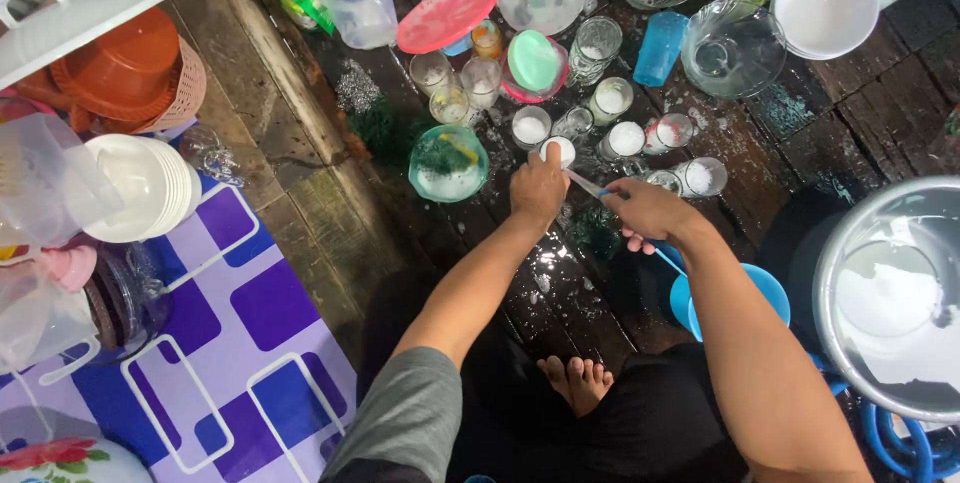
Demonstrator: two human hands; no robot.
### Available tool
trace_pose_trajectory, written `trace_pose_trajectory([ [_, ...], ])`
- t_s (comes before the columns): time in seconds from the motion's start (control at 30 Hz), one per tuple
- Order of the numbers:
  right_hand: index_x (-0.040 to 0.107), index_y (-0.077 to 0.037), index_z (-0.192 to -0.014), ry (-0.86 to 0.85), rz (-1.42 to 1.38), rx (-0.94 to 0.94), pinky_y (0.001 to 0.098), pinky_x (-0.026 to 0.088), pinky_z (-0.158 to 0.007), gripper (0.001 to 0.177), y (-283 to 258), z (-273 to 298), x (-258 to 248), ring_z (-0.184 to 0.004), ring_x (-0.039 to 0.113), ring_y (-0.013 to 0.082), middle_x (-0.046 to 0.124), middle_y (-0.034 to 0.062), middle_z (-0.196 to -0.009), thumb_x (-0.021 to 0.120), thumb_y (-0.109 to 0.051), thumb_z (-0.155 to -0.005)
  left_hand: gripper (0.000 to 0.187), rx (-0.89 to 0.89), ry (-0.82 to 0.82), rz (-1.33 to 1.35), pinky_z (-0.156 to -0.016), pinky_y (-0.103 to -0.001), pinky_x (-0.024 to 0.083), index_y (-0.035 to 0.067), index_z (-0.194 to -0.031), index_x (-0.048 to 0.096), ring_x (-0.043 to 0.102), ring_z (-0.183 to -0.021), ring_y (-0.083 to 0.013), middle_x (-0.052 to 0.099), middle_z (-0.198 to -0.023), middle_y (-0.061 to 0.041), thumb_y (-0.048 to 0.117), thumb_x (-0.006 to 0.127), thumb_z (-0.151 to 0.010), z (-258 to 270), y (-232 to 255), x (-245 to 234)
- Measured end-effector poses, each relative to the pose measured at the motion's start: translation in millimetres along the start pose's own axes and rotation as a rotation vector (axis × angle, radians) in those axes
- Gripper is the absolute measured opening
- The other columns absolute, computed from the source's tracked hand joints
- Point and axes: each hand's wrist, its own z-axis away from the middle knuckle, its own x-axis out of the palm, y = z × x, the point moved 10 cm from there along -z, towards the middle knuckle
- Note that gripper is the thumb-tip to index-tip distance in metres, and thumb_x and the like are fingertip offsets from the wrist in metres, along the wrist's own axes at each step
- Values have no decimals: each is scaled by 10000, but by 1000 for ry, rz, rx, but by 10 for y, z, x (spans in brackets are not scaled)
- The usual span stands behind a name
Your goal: Wash several small glasses and a large glass jar outdoors using soap and water.
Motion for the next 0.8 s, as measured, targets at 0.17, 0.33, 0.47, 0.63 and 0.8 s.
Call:
trace_pose_trajectory([
  [0.17, 532, -142, -1445, -2, 0, -11, 345, 475, -417, 472, -60, 125, 31, -510, 622, 198, 586, 92, -694, 508, -337, -1016, 346, 50, 153, 80, -717, -512, 569, 164, -1140, 641, 700, -896, -414, 631, -1199, -225, 279, 746, -831, 30, -141, 143],
  [0.33, 528, -127, -1426, -34, -13, -37, 348, 486, -413, 456, -30, 138, 47, -505, 629, 197, 586, 87, -687, 502, -319, -1014, 259, 130, -83, 284, -917, -456, 560, 118, -1112, 671, 721, -1050, -354, 749, -1062, -148, 299, 731, -936, 58, -109, 525],
  [0.47, 557, -113, -1403, -38, -20, -42, 345, 482, -411, 441, 8, 98, 48, -506, 625, 199, 583, 90, -688, 492, -321, -1020, 411, 88, -190, 569, -911, -424, 562, 20, -1121, 622, 715, -1064, -324, 739, -1079, -190, 270, 787, -840, 74, -19, 426],
  [0.63, 549, -77, -1402, -50, -18, -39, 344, 468, -406, 453, 47, 101, 57, -508, 613, 205, 590, 98, -692, 508, -313, -1017, 453, -424, -546, 1509, -863, -488, 561, 132, -1196, 509, 673, -1084, -341, 648, -1199, -172, 293, 715, -826, 300, 49, 665],
  [0.8, 549, -90, -1413, -84, -18, -41, 349, 482, -407, 465, 153, -35, 135, -508, 622, 209, 585, 107, -690, 498, -314, -1009, 453, -640, -581, 1843, -811, -525, 584, 74, -1199, 548, 658, -997, -354, 620, -1120, -192, 341, 647, -847, 371, 4, 1065],
])
